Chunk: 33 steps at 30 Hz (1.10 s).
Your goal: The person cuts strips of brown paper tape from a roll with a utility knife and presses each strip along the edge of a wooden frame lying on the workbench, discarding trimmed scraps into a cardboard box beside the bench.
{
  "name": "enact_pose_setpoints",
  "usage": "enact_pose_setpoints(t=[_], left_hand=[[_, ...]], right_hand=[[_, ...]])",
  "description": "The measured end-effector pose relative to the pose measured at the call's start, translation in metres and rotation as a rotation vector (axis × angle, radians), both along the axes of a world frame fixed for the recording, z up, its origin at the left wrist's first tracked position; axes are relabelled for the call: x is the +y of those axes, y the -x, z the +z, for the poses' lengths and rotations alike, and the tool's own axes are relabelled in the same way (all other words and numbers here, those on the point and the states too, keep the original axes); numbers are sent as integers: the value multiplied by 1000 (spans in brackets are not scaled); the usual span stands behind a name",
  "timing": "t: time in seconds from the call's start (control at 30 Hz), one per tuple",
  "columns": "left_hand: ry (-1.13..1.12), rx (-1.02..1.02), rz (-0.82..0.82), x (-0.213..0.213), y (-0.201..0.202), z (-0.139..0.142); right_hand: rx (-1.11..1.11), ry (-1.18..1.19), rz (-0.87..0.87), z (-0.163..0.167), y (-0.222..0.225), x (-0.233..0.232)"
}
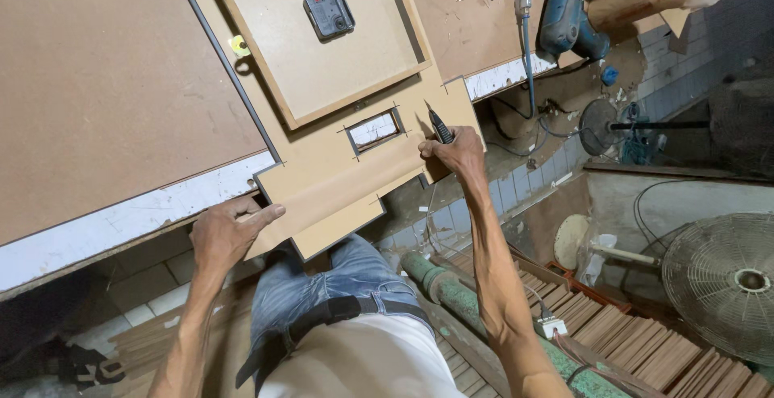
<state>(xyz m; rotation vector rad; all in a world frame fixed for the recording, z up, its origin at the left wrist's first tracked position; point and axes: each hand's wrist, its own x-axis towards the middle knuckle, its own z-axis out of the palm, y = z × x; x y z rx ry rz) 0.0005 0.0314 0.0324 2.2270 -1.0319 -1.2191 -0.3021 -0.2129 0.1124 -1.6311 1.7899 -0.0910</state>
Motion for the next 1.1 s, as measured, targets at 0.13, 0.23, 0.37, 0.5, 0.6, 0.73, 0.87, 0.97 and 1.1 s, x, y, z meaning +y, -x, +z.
enact_pose_setpoints(t=[0.13,0.23,0.37,0.5,0.6,0.73,0.87,0.97,1.1], left_hand=[[3,35,41,2,-2,0],[-3,102,59,2,-4,-3],[102,96,38,2,-6,-9],[75,112,72,1,-4,-16],[105,135,75,1,-2,-20],[132,142,95,0,-1,-24],[139,194,127,1,2,-25],[144,207,152,1,2,-25],[162,204,138,-1,1,-24]], right_hand=[[30,-5,-18,-10,7,-3],[14,-11,2,-14,9,-5],[120,28,93,2,0,11],[-42,-87,145,26,-24,71],[-206,-144,382,28,-53,129],[-279,-52,578,16,-96,181],[-277,78,638,6,-115,200],[-240,128,653,-2,-118,203],[-211,161,658,-14,-123,206]])
